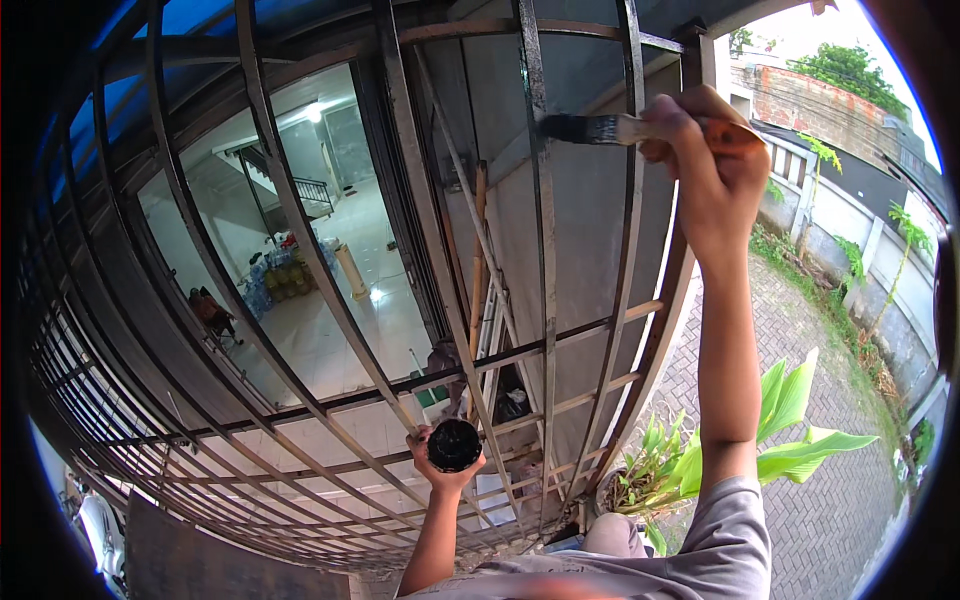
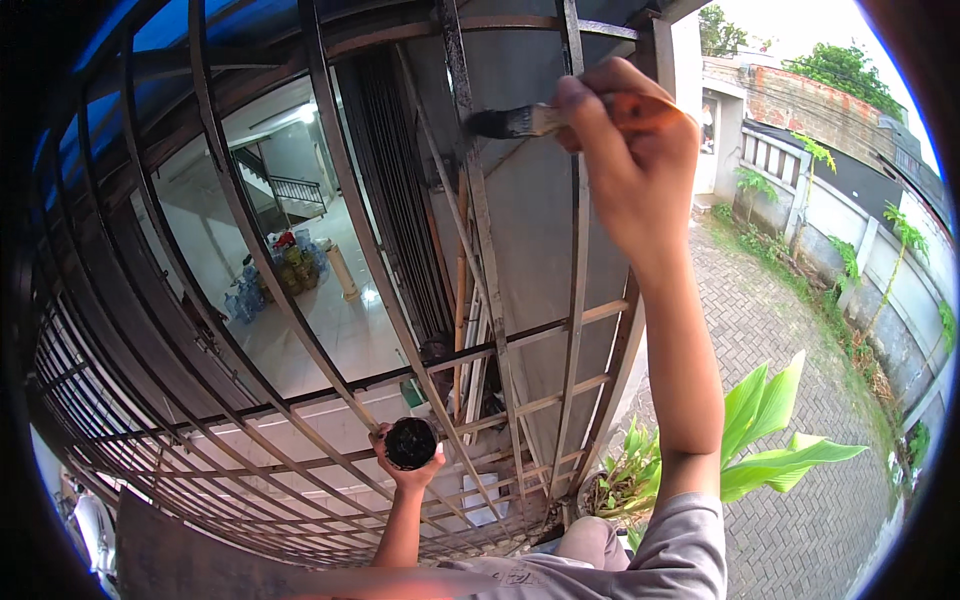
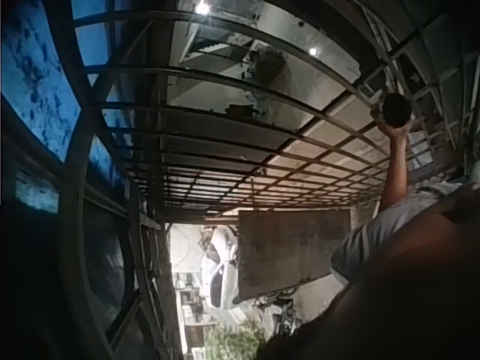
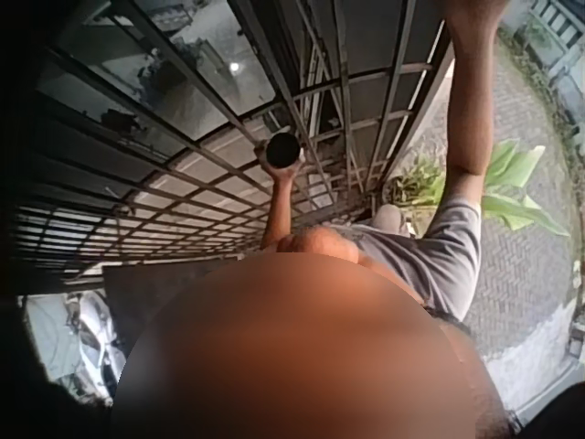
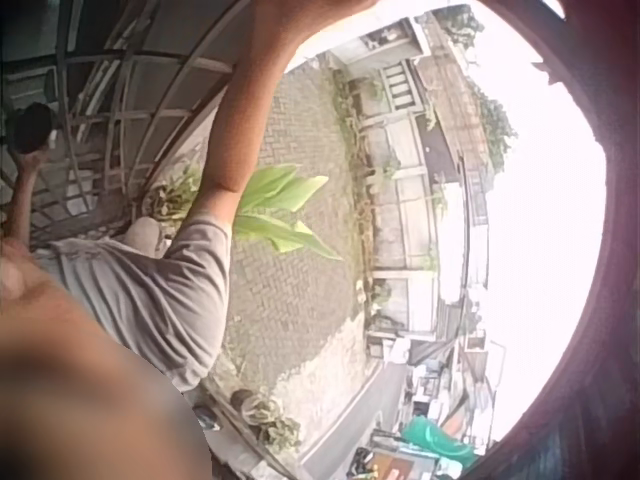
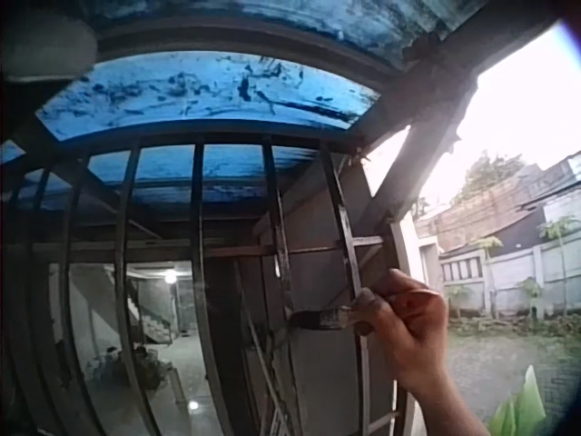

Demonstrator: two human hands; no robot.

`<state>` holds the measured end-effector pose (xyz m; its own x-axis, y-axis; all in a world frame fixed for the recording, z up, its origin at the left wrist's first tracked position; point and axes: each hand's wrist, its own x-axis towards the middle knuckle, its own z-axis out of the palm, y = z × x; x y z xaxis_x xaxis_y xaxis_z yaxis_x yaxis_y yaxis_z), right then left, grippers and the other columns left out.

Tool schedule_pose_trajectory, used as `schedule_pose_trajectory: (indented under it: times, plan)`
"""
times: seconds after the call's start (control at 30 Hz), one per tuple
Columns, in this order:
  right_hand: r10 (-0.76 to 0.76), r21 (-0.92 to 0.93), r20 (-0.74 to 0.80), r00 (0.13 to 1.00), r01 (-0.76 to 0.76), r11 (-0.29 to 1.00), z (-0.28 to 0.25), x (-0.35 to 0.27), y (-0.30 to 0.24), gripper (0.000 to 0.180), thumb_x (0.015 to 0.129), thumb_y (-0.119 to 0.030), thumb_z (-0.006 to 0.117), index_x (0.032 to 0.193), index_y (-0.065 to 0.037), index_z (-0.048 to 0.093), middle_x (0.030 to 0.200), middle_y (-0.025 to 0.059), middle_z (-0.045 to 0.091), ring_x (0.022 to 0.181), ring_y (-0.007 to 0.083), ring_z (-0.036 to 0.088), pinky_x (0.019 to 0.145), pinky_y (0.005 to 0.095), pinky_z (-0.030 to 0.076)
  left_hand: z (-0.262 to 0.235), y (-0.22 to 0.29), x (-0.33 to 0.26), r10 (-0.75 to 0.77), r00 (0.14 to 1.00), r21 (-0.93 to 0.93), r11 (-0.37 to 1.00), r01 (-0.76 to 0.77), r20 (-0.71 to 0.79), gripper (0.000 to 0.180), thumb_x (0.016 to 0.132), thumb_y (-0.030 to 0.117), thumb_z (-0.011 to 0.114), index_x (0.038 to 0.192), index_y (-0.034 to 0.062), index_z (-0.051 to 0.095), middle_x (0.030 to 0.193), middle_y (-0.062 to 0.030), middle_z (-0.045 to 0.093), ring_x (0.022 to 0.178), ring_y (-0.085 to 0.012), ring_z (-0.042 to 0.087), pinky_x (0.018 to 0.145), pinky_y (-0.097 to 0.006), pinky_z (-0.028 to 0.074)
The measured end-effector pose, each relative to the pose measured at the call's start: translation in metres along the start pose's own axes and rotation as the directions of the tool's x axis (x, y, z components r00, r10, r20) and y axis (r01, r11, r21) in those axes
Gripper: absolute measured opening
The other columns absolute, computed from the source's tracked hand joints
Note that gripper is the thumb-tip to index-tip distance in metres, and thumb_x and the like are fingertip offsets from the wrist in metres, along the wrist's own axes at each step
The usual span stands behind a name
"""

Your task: The person paints a metal security gate with black paint using a paint brush.

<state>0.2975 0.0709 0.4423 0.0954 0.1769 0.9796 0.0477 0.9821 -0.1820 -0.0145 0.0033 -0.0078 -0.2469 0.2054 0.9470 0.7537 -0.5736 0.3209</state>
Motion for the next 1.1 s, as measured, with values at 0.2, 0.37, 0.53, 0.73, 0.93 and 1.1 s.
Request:
schedule_pose_trajectory:
  times: [0.2,0.37,0.53,0.73,0.93,1.1]
  plan:
    - [0.005,-0.043,0.016,1.0,-0.004,0.999,0.007,-0.012,0.002,0.016,0.096,-0.01,0.065,0.086,0.003,0.066,0.07,0.0034,0.067,0.066,0.0073,0.062,0.062,0.0223,0.048,-0.002,0.002,0.0,-0.025,0.999,0.08,0.997,0.022,0.036,0.093,0.065,0.046,0.088,0.133,0.0044,0.039,0.12,-0.0121,0.055,0.119,-0.0288,0.051,0.104,-0.044,0.041]
    - [-0.089,-0.134,0.043,0.995,0.094,0.987,0.004,-0.013,0.006,0.015,0.097,-0.009,0.065,0.087,0.003,0.066,0.068,0.0019,0.066,0.066,0.0073,0.063,0.062,0.0222,0.049,0.001,-0.002,-0.003,-0.018,1.0,0.051,0.999,0.019,-0.016,0.096,0.064,0.047,0.088,0.133,0.0042,0.039,0.122,-0.0129,0.055,0.119,-0.0296,0.051,0.104,-0.046,0.041]
    - [-0.014,0.111,-0.086,0.996,0.024,0.994,0.005,-0.009,-0.002,0.016,0.097,-0.01,0.065,0.086,0.002,0.066,0.067,0.0012,0.066,0.065,0.0064,0.061,0.061,0.0217,0.048,0.001,-0.003,-0.006,-0.043,0.999,0.015,0.999,0.043,-0.007,0.098,0.064,0.049,0.088,0.135,0.0043,0.038,0.123,-0.0138,0.053,0.12,-0.0311,0.051,0.104,-0.048,0.04]
    - [-0.053,0.167,-0.068,0.996,0.064,0.984,0.006,-0.012,-0.007,0.015,0.096,-0.009,0.065,0.085,0.0,0.065,0.065,0.0007,0.062,0.063,0.003,0.057,0.058,0.0205,0.043,-0.001,0.003,0.0,-0.006,1.0,0.012,1.0,0.006,-0.027,0.098,0.064,0.049,0.088,0.136,0.0052,0.038,0.124,-0.0141,0.052,0.121,-0.0326,0.049,0.104,-0.049,0.04]
    - [-0.17,-0.032,-0.102,0.98,0.167,0.985,0.001,-0.013,-0.001,0.013,0.094,-0.009,0.067,0.086,0.0,0.065,0.065,0.0001,0.062,0.062,0.0028,0.056,0.056,0.0202,0.042,-0.003,0.003,0.002,-0.022,1.0,0.032,0.999,0.022,-0.009,0.095,0.064,0.049,0.088,0.133,0.0069,0.039,0.123,-0.0135,0.052,0.118,-0.0324,0.049,0.104,-0.049,0.04]
    - [-0.118,-0.108,0.032,0.993,0.121,0.987,-0.002,-0.012,0.0,0.011,0.094,-0.008,0.067,0.089,0.002,0.065,0.068,0.0021,0.063,0.062,0.0037,0.054,0.057,0.0214,0.043,0.0,0.002,0.001,-0.051,0.999,0.0,0.999,0.051,-0.014,0.094,0.064,0.048,0.088,0.133,0.007,0.039,0.122,-0.0126,0.054,0.116,-0.0325,0.049,0.104,-0.049,0.039]
